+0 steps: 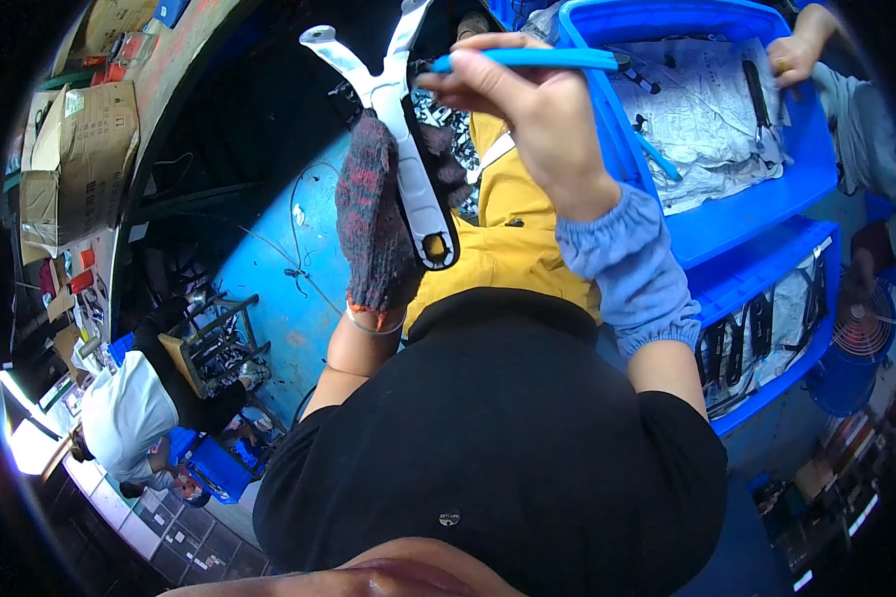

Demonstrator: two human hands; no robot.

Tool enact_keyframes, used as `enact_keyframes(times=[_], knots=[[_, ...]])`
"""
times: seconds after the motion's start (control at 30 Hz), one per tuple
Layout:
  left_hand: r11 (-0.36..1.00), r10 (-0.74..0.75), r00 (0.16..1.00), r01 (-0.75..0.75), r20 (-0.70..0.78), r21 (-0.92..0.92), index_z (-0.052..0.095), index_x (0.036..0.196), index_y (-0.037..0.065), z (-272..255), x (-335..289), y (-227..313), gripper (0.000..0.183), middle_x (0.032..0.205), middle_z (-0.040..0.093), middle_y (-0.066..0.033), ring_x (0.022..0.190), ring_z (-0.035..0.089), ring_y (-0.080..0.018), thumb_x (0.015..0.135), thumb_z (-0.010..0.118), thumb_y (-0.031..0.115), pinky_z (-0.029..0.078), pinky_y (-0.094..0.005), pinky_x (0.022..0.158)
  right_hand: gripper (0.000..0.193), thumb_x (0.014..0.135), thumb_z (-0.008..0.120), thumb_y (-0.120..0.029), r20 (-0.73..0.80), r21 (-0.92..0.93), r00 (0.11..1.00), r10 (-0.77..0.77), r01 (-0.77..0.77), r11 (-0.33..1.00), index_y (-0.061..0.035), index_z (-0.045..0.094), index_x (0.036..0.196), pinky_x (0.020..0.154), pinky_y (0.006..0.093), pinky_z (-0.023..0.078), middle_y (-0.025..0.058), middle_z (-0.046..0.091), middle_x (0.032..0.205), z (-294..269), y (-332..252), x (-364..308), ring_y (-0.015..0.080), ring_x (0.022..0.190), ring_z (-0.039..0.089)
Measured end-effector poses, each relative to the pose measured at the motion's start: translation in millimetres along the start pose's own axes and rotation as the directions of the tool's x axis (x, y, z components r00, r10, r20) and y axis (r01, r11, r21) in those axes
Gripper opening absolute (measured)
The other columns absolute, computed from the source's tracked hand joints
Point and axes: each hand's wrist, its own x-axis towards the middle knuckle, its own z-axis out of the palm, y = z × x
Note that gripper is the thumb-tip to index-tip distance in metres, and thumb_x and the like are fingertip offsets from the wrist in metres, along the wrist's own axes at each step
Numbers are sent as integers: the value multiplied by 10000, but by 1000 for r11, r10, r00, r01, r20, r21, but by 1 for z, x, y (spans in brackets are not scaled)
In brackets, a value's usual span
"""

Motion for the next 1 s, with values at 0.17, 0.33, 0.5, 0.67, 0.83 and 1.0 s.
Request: enact_keyframes(times=[0.17,0.33,0.5,0.67,0.83,1.0], knots=[[991,-42,999,40,-9,-128,561,1142,16,2,2,-1,424,947,643,-88,776,645,-174,958,525,396,561,-310,680,203,960,533,-155,178,-123,967,-184,207,971,7,594,1066,888,354,522,178,675,982,-8,3,-4,271,978,660],[994,1,1000,-4,-29,-114,563,1136,15,4,5,-3,473,941,628,-81,774,635,-174,957,500,448,558,-309,686,251,941,553,-162,212,-133,969,-124,155,979,38,660,1048,824,276,520,141,684,926,-1,-4,-13,176,844,673],[994,14,996,-24,-86,-107,563,1133,16,4,3,-8,386,908,645,-83,775,652,-191,949,560,355,555,-309,678,255,936,542,-130,172,-180,974,-148,178,967,45,648,1087,798,279,529,137,687,923,9,-7,-15,173,847,679],[993,91,984,-102,-150,-64,571,1127,19,1,12,-15,383,863,656,-70,720,645,-162,955,549,361,521,-267,652,212,907,585,-91,141,-339,966,-216,252,906,16,664,1072,714,224,509,80,670,836,9,11,-25,114,766,646],[976,130,965,-164,-226,-143,583,1078,26,-22,34,-6,427,871,649,-99,704,624,-168,954,516,430,508,-275,630,196,867,593,-79,187,-489,972,-140,215,845,-14,685,1026,694,261,457,53,603,768,7,28,-62,125,741,576],[930,139,984,-169,-112,-326,510,1213,50,-24,44,14,440,1025,628,-132,768,599,-188,959,507,408,513,-309,683,233,875,579,-110,425,-465,902,-78,291,836,35,659,1038,898,324,430,85,661,861,-3,24,-72,132,756,577]])
